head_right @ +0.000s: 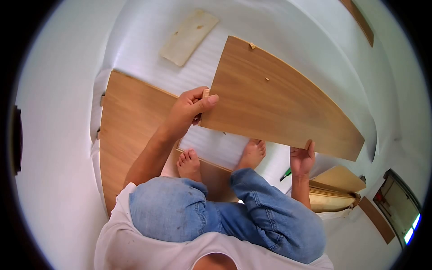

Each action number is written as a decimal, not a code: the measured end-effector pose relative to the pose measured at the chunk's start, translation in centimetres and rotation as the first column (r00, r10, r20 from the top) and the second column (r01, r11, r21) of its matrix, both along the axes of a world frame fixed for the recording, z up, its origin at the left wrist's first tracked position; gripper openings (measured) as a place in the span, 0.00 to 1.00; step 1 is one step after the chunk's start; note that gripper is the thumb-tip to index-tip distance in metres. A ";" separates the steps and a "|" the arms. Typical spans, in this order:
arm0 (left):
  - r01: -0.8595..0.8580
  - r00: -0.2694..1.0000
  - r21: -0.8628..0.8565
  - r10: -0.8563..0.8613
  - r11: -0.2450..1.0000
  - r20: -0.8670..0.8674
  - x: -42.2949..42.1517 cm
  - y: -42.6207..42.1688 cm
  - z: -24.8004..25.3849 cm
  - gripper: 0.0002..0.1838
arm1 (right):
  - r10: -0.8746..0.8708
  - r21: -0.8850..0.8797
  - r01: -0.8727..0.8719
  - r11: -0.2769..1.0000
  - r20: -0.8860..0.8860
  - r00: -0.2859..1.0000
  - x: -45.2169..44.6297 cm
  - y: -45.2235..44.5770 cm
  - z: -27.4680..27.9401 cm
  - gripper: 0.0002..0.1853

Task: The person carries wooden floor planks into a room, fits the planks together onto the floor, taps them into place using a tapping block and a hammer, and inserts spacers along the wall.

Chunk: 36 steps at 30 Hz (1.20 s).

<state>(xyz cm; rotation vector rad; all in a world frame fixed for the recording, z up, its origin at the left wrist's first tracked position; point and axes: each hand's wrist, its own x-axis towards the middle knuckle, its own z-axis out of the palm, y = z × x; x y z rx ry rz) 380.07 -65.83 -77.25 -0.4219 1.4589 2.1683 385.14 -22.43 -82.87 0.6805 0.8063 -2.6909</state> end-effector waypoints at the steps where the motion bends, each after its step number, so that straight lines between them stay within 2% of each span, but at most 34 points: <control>1: -0.001 1.000 -0.004 0.001 1.000 -0.002 0.0 -0.1 -0.6 0.20 | -0.014 0.010 0.014 1.000 0.010 1.000 -0.2 -0.3 0.1 0.18; 3: -0.052 0.991 -0.152 0.032 0.987 -0.128 0.4 0.3 -1.7 0.20 | -0.025 0.025 0.025 0.999 0.027 0.999 0.0 -0.3 0.1 0.18; 4: -0.056 0.991 -0.152 0.037 0.987 -0.125 0.8 0.4 -1.6 0.20 | -0.021 0.046 0.019 0.999 0.042 0.999 0.1 -0.2 -0.1 0.18; 6: -0.117 0.959 -0.568 -0.057 0.815 -0.279 1.1 0.7 -1.2 0.22 | -0.010 0.059 0.007 0.998 0.046 0.999 -0.4 0.0 -0.6 0.18; 7: -0.121 0.959 -0.570 -0.053 0.813 -0.279 1.2 0.8 -1.5 0.22 | -0.021 0.069 0.017 0.997 0.047 0.999 -0.5 0.0 -0.8 0.18; 9: -0.195 0.967 -0.316 0.129 0.928 -0.219 1.3 1.3 -2.5 0.22 | -0.030 0.081 0.025 0.996 0.053 0.998 -0.3 0.2 -0.9 0.18; 10: -0.199 0.967 -0.317 0.133 0.927 -0.216 1.2 1.2 -2.4 0.22 | -0.022 0.076 0.019 0.997 0.043 0.999 -0.4 0.3 -0.9 0.17; 11: -0.185 0.980 -0.103 0.176 0.977 -0.088 1.0 1.1 -2.2 0.22 | -0.012 0.073 0.010 0.997 0.032 0.999 -0.6 0.3 -0.9 0.17; 12: -0.192 0.981 0.120 0.188 0.974 0.048 1.0 1.1 -2.2 0.23 | -0.004 0.074 0.001 0.997 0.038 0.999 -0.6 0.4 -0.8 0.17; 13: -0.201 0.979 0.121 0.195 0.972 0.054 1.2 1.0 -2.5 0.23 | -0.009 0.082 0.006 0.997 0.034 0.999 -0.7 0.3 -0.7 0.17; 15: -0.150 0.986 0.068 0.155 0.986 -0.068 1.7 0.9 -3.1 0.22 | -0.008 0.091 0.005 0.996 0.034 0.999 -0.7 0.2 -0.5 0.17; 19: -0.139 0.990 0.140 0.135 0.980 0.034 2.8 1.3 -2.8 0.20 | -0.032 0.106 0.027 0.994 0.044 0.999 -0.6 0.0 -0.1 0.16; 21: -0.194 0.979 0.396 0.200 0.898 0.026 3.3 2.0 -3.7 0.18 | -0.025 0.102 0.022 0.994 0.027 0.999 -0.8 -0.1 0.0 0.16; 22: -0.192 0.980 0.396 0.196 0.898 0.029 3.4 2.1 -3.9 0.18 | -0.009 0.085 0.008 0.996 0.012 1.000 -0.8 0.0 0.1 0.16; 24: -0.225 0.972 0.547 0.225 0.806 0.068 3.3 2.6 -4.3 0.16 | 0.007 0.070 -0.007 0.998 -0.003 1.000 -1.0 -0.1 0.3 0.17; 25: -0.225 0.972 0.548 0.224 0.806 0.069 3.3 3.2 -4.5 0.16 | -0.011 0.066 0.011 0.998 0.001 1.000 -1.1 -0.4 0.6 0.16; 27: -0.168 0.968 0.686 0.250 0.708 -0.022 3.2 4.8 -4.9 0.15 | -0.021 0.066 0.020 0.998 0.004 1.000 -1.3 -0.4 0.9 0.16; 28: -0.168 0.966 0.687 0.256 0.707 -0.027 3.1 5.1 -4.9 0.15 | -0.015 0.029 0.016 0.999 -0.030 0.999 -1.6 -0.4 0.8 0.16; 30: -0.167 0.982 0.785 0.170 0.597 0.080 3.6 5.7 -4.8 0.13 | -0.006 0.000 0.006 1.000 -0.057 0.998 -1.7 0.0 0.8 0.15; 31: -0.171 0.981 0.786 0.173 0.594 0.083 3.5 5.4 -4.6 0.13 | -0.001 0.007 0.002 1.000 -0.072 0.997 -1.8 0.0 1.0 0.15; 33: -0.183 0.983 0.600 0.157 0.779 0.096 3.1 3.6 -4.4 0.11 | 0.002 0.008 -0.001 1.000 -0.087 0.996 -1.9 -0.1 1.1 0.15; 34: -0.183 0.983 0.597 0.156 0.781 0.096 3.0 2.9 -4.4 0.11 | 0.002 0.013 -0.001 1.000 -0.068 0.998 -2.0 0.1 1.2 0.15; 36: -0.105 0.992 0.376 0.122 0.920 -0.021 3.0 1.6 -4.4 0.11 | -0.001 0.018 0.002 1.000 -0.044 0.999 -1.8 0.3 1.1 0.15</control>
